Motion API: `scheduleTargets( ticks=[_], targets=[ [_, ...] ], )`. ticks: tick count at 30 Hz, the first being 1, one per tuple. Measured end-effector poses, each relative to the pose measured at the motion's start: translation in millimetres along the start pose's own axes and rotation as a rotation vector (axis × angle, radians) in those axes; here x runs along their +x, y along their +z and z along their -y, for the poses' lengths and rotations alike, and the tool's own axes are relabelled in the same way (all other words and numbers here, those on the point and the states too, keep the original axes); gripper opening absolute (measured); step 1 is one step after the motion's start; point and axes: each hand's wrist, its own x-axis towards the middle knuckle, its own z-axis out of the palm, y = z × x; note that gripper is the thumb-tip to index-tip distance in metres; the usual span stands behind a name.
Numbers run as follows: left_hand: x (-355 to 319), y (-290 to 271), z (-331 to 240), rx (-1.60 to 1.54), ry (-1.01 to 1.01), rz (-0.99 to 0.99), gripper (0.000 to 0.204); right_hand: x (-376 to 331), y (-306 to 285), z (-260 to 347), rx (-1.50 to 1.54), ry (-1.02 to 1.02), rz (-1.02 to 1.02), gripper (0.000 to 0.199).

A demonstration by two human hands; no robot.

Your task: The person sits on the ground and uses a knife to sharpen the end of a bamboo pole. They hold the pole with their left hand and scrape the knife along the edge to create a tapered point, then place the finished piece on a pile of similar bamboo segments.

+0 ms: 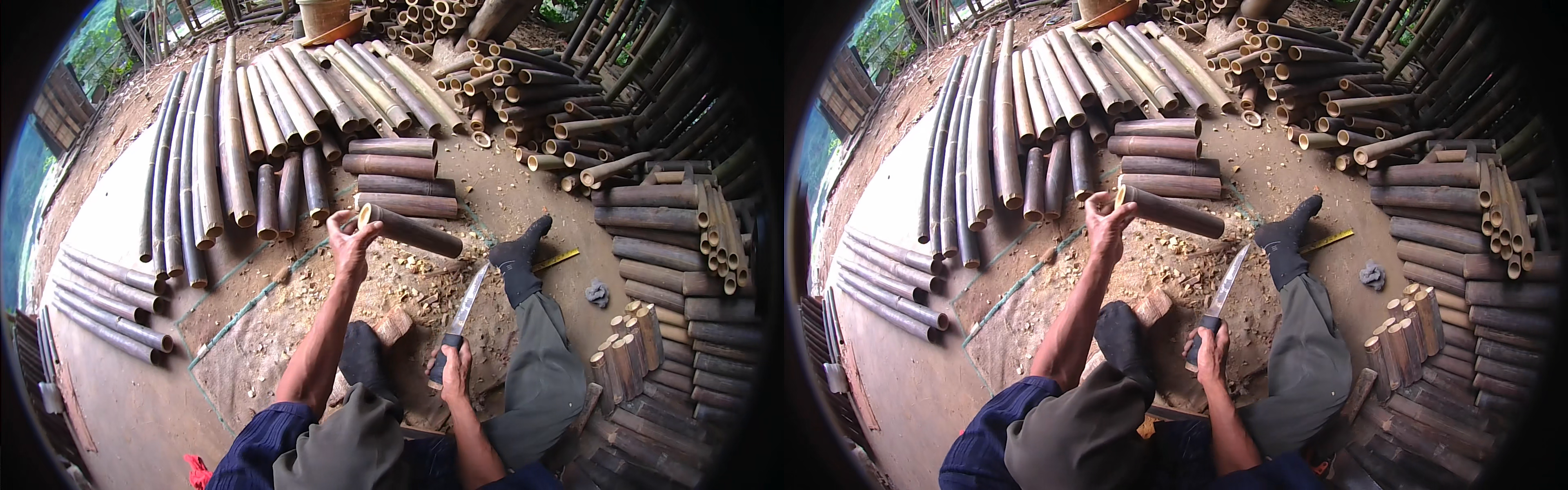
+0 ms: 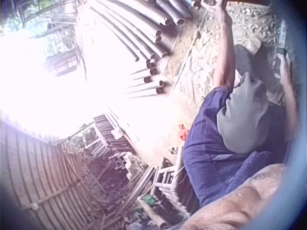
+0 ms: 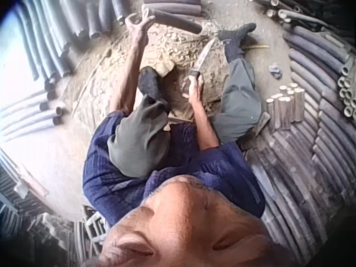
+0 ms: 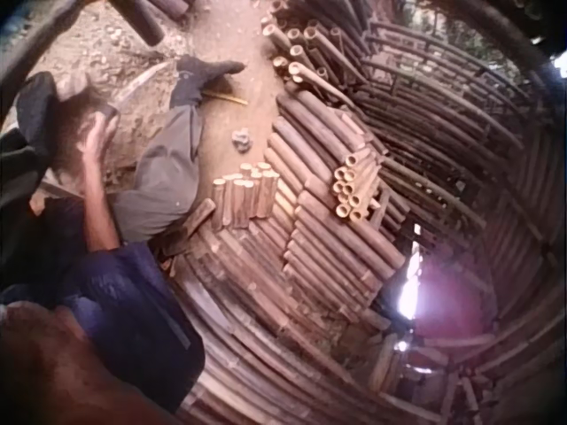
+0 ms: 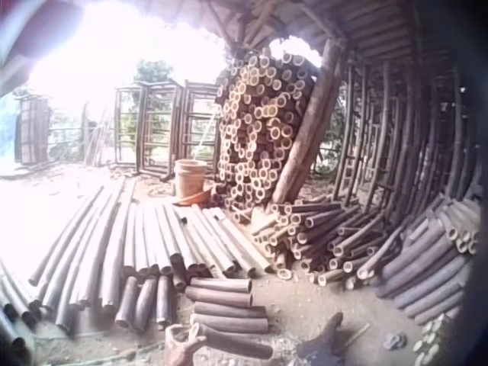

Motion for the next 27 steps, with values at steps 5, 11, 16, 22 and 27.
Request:
scheduleTargets(
  ticks=[5, 11, 16, 22, 27],
  targets=[
    [-45, -34, -54, -0.374, -0.139, -0.049, 0.068, -5, 8, 9, -0.056, -0.057, 0.051, 0.028],
    [-87, -72, -51, -0.204, -0.139, -0.197, 0.040, -14, 15, 7, -0.382, -0.137, 0.108, 0.025],
    [-105, -110, -44, -0.181, -0.167, -0.309, 0.040, -29, 25, 2, -0.917, -0.535, 0.106, 0.037],
    [-114, -116, -34, -0.080, -0.103, -0.398, 0.027, -37, 39, 19, -1.082, -0.418, 0.203, 0.038],
    [-113, -123, -36, -0.038, -0.103, -0.281, 0.023, -50, 59, 55, -0.878, -0.801, 0.206, 0.034]
  ],
)
